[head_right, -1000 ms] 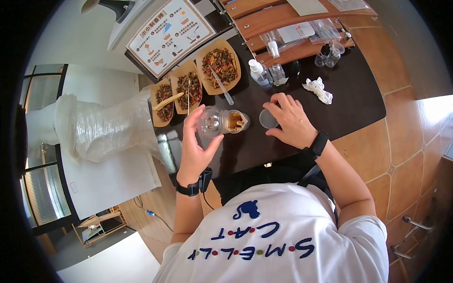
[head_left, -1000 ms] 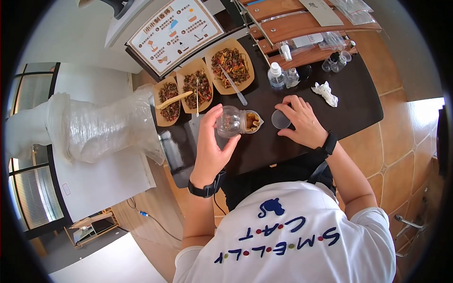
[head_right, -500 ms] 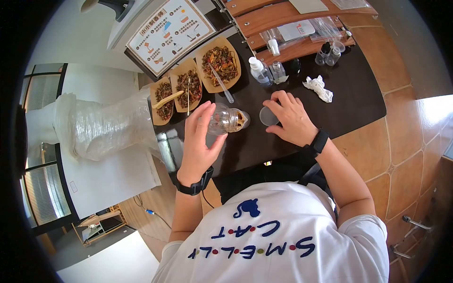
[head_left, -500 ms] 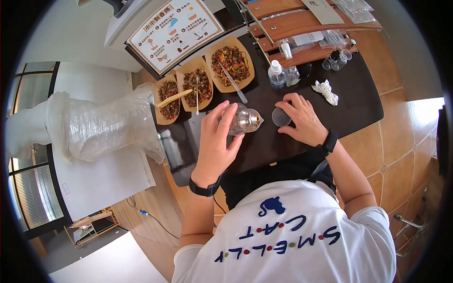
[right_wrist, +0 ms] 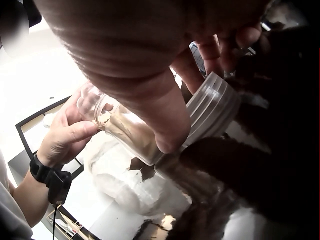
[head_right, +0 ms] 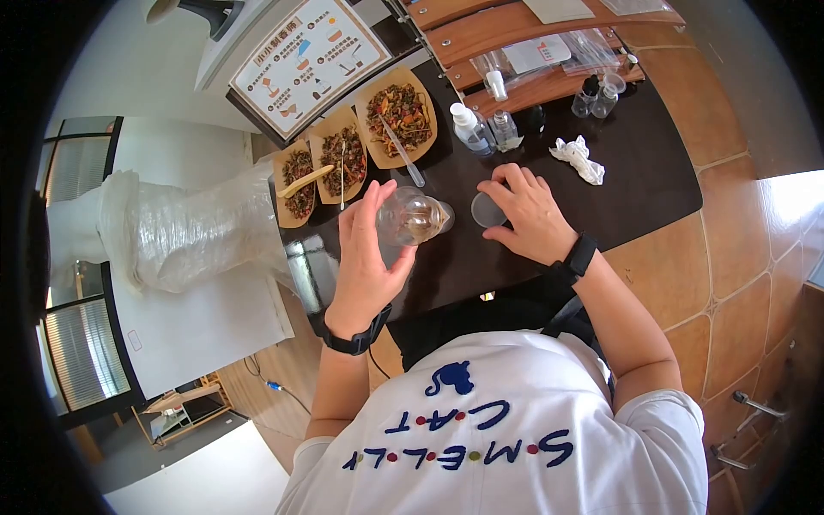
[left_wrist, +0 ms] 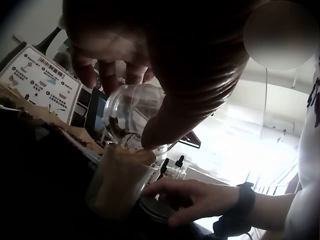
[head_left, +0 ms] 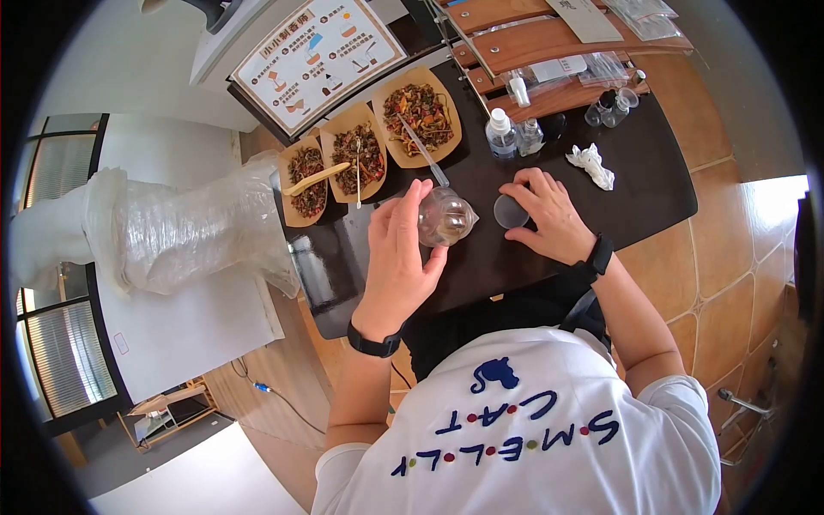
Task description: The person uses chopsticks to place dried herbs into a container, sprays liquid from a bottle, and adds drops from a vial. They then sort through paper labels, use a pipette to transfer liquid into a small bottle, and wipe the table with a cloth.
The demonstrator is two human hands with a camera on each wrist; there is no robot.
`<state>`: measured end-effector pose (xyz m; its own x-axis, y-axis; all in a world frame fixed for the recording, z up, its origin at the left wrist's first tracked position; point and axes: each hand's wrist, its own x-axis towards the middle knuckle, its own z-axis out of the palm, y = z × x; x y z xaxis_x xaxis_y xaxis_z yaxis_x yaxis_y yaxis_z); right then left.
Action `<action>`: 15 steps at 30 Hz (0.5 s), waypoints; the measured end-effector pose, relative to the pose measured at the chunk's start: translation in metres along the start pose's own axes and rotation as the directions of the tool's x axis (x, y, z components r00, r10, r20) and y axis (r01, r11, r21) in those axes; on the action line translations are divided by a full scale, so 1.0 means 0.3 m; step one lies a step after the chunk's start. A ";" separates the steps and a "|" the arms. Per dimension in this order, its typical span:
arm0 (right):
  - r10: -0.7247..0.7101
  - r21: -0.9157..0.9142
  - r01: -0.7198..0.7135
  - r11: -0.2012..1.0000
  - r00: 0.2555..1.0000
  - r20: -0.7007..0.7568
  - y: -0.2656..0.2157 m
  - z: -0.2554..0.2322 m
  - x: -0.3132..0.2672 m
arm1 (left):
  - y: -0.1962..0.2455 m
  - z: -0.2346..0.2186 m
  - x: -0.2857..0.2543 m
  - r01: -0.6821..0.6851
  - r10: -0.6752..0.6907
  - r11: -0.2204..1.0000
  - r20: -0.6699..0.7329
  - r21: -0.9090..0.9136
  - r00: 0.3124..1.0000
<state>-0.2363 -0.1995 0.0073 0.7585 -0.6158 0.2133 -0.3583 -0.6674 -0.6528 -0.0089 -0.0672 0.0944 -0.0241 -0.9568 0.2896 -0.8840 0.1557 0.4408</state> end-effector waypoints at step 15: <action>0.006 0.014 -0.006 1.000 1.000 -0.009 0.003 0.003 -0.002 | 0.008 0.011 0.007 -0.037 0.036 0.999 0.023 0.034 0.999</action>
<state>-0.2367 -0.1992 0.0059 0.7510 -0.6240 0.2159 -0.3553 -0.6575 -0.6644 -0.0126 -0.0695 0.0934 -0.0669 -0.9559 0.2859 -0.8979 0.1826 0.4004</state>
